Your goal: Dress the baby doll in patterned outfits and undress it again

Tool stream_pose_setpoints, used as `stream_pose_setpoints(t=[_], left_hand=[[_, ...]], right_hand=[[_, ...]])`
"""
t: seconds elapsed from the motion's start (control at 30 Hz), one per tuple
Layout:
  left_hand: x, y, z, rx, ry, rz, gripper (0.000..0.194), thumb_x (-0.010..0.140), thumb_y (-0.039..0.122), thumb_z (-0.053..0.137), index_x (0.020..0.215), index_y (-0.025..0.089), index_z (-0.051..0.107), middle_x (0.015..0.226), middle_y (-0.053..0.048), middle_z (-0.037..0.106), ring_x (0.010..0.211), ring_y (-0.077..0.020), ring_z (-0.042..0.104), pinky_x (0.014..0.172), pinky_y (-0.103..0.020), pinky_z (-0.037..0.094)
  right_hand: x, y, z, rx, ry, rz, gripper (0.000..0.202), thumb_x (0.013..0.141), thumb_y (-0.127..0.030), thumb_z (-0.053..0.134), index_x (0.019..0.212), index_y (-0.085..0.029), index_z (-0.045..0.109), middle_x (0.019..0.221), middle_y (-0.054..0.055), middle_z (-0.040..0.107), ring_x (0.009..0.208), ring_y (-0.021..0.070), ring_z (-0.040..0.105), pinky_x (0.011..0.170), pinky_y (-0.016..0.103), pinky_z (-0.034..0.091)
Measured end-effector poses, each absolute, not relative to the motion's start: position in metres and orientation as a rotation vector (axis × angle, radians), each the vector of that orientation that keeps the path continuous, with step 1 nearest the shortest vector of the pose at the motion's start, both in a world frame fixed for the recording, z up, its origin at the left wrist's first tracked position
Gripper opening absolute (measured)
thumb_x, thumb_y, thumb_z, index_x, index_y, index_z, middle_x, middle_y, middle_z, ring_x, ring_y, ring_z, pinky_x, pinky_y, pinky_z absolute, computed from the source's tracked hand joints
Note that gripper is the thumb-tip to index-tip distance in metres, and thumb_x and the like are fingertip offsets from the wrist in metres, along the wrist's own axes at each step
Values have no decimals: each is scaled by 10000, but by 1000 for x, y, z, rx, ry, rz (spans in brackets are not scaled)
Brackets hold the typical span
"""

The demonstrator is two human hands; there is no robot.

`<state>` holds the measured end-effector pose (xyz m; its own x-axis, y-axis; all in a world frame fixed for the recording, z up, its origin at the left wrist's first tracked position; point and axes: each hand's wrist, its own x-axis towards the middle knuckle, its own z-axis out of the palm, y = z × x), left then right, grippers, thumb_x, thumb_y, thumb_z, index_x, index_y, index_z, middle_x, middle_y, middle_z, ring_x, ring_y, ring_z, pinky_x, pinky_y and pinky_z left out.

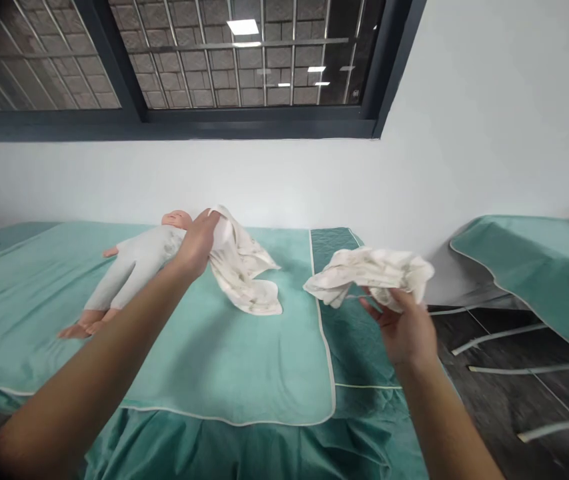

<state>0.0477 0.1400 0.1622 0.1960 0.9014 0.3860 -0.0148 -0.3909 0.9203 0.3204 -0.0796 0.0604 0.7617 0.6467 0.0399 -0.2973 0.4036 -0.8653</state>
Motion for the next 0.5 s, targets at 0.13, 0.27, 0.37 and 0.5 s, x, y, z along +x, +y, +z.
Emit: stream_pose_setpoints(t=[0.13,0.27,0.37,0.5], left_hand=[[31,145,143,1549,913,1284,250,853,448,540,880,202,579,814,-3,552,744,-160,506,683,-254,406],[34,138,123,1488,858,1191,342,828,513,568,943,195,620,886,-18,617,788,-171,545,702,-256,422],[37,132,119,1506,864,1086,379,818,542,577,911,180,639,861,-23,637,770,-174,553,686,-260,422],[35,126,137,1501,779,977,392,799,554,614,882,171,641,819,-24,635,737,-174,561,657,-263,422]], right_hand=[[337,-112,104,-961,-521,444,226,729,-219,698,953,-190,692,1151,88,678,928,240,714,616,263,599],[340,-125,115,-1024,-495,469,185,717,-221,726,895,-187,689,1118,100,689,920,243,713,617,272,606],[340,-122,90,-1109,-429,559,289,683,-253,761,956,-191,688,1068,92,707,894,245,712,602,285,606],[333,-117,29,-1298,-410,856,310,684,-309,784,964,-218,688,1031,81,728,877,261,717,697,366,622]])
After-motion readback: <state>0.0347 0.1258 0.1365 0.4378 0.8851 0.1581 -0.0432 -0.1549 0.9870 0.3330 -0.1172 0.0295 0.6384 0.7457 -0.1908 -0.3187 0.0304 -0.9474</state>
